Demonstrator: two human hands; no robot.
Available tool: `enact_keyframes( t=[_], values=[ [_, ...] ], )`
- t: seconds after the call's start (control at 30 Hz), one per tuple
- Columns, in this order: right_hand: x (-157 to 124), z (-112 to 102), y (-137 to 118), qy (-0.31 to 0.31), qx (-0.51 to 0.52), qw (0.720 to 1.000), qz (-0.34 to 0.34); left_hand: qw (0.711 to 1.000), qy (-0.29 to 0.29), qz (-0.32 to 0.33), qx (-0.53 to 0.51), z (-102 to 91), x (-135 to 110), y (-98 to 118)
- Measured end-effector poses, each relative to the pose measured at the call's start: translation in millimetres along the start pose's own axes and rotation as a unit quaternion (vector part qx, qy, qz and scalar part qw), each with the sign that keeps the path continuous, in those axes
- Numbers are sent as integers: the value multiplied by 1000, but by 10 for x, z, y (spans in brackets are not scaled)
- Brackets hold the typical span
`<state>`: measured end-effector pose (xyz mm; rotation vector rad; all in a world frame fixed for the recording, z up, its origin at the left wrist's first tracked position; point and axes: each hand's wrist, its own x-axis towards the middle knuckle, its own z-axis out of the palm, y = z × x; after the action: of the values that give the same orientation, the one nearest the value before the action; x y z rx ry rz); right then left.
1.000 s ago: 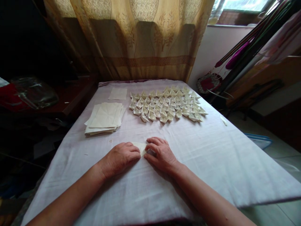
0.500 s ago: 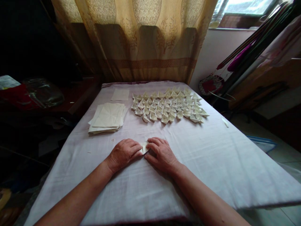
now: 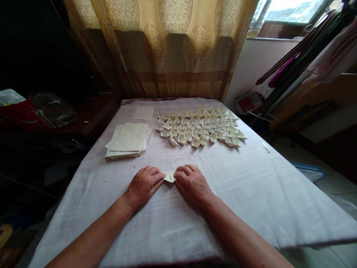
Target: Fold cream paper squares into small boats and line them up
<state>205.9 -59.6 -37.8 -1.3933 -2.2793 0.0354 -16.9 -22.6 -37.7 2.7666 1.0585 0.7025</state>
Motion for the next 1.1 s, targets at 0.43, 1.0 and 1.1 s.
enact_keyframes(
  t=[0.43, 1.0, 1.1],
  values=[
    [4, 18, -22, 7, -36, 999, -27, 996, 42, -49, 65, -66, 49, 88],
    [41, 49, -101, 105, 25, 992, -65, 866, 2, -311, -392, 37, 59, 86],
    [116, 16, -19, 168, 101, 980, 33, 909, -15, -256, -328, -31, 68, 51]
  ],
)
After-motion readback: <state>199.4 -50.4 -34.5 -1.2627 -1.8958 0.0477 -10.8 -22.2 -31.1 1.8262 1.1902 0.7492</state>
